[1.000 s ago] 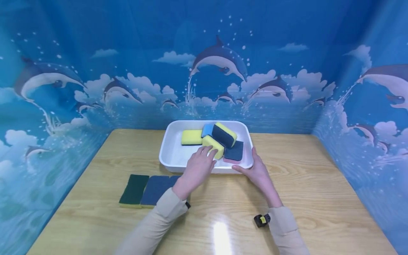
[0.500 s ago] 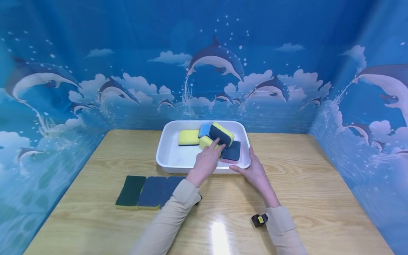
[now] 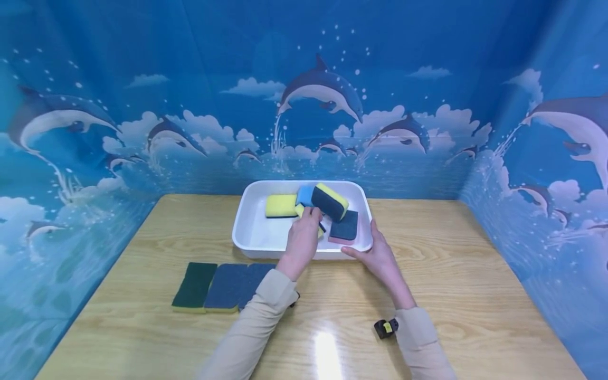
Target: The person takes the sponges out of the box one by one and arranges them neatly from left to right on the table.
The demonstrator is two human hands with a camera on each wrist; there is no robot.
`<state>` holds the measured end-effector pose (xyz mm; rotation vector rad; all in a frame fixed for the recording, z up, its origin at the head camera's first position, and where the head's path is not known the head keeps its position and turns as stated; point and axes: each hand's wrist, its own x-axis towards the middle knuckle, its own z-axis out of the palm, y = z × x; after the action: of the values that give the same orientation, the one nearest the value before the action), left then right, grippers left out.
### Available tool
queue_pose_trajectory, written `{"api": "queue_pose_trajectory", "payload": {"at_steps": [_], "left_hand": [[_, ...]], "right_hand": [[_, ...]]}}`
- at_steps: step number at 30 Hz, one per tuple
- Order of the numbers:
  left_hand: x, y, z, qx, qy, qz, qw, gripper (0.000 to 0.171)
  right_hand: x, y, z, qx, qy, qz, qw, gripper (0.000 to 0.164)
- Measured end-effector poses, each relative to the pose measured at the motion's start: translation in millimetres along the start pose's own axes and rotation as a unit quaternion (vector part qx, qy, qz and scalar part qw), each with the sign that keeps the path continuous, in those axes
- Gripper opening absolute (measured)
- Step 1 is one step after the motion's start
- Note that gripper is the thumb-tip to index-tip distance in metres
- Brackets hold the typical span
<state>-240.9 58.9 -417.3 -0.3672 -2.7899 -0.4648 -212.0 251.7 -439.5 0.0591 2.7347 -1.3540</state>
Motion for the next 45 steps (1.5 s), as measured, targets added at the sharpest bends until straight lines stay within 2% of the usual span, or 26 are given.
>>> {"api": "queue_pose_trajectory", "payload": {"at_steps": [7,12,15,19,24,28,31,39,45], "left_hand": [[-7.8,-3.0,-19.1,-0.034,0.013,0.019,0.9992,0.033],[-19.9,-3.8,-41.4,-0.059,-0.003,0.019,0.9981,0.022],[-33.3,-7.1,-51.3,-0.078,-0.016,0.022,0.9966,0.015],[-56.5,-15.1,-57.4,-0.112,-0.013,0.062,0.9917,0.018],[-84.5,-23.9,-60.4,-0.168,0.006,0.133,0.9768,0.024],[-103.8,-27.8,-63.4,-0.189,0.007,0.153,0.9701,0.024],[-114.8,-30.5,-63.6,-0.189,-0.003,0.155,0.9697,0.023],[-139.6,-39.3,-50.7,-0.167,-0.040,0.200,0.9646,0.024],[-146.5,-48.2,-43.4,-0.092,-0.042,0.189,0.9767,0.023]], "right_hand": [[0,1,0,-0.001,-0.002,-0.001,1.000,0.123],[0,2,0,-0.001,0.001,0.001,1.000,0.122],[0,3,0,0.000,0.001,-0.001,1.000,0.122],[0,3,-1,0.007,-0.002,-0.009,1.000,0.120],[1,2,-1,0.010,-0.001,-0.018,1.000,0.119],[1,2,0,0.006,-0.001,-0.016,1.000,0.119],[0,2,0,0.010,0.000,-0.016,1.000,0.119],[0,2,0,0.001,0.000,-0.012,1.000,0.121],[2,1,1,-0.010,0.001,-0.009,1.000,0.122]]}}
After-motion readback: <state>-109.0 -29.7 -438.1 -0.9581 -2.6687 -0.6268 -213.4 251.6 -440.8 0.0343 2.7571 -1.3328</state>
